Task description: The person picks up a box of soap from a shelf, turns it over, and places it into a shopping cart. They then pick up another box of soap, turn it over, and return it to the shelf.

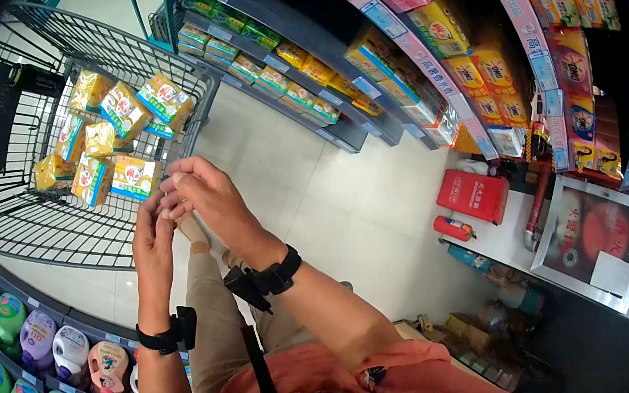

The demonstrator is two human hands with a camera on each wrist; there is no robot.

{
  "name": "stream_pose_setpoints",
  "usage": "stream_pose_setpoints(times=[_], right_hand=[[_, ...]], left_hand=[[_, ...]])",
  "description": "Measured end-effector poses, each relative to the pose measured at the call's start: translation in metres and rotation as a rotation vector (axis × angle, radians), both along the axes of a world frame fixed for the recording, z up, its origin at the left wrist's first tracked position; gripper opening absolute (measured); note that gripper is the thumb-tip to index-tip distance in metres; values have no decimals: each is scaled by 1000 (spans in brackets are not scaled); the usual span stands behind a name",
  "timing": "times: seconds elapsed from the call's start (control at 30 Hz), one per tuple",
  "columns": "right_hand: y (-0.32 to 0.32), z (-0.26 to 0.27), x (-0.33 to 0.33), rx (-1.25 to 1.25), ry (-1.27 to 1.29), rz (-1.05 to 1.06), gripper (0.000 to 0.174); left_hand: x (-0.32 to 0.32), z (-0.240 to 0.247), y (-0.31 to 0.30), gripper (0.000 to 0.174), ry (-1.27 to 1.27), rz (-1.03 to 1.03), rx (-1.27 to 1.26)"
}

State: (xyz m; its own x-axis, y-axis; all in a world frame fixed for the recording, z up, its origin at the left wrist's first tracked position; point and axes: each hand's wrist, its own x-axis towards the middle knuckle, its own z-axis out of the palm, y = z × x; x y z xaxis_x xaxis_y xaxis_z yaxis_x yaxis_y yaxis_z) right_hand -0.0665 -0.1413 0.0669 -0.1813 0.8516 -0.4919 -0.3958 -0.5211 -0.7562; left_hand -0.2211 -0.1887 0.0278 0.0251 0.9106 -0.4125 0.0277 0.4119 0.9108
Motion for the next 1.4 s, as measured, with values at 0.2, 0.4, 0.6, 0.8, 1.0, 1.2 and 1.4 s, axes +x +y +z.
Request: stream_pose_setpoints(times=[0.2,0.4,0.6,0.8,1.0,1.2,1.4], right_hand=[[22,-6,-23,-5,-28,27,34],[29,-23,-36,-42,-129,75,36],[26,-35,-51,-141,-124,58,33],[28,-19,-56,-161,-222,153,36],[27,-14,-54,-210,-228,136,35],[28,-20,-41,-218,-206,106,34],[31,-20,-41,-228,-166,69,36]], left_hand=[[-18,7,21,33,-174,-39,-149],[-43,-8,20,32,-57,-21,-143],[-57,10,32,36,2,-73,-103],[-77,34,78,44,435,-209,65],[-112,37,170,53,767,-273,212],[-197,9,258,66,832,-139,142],[-238,-50,269,66,858,-286,-163]])
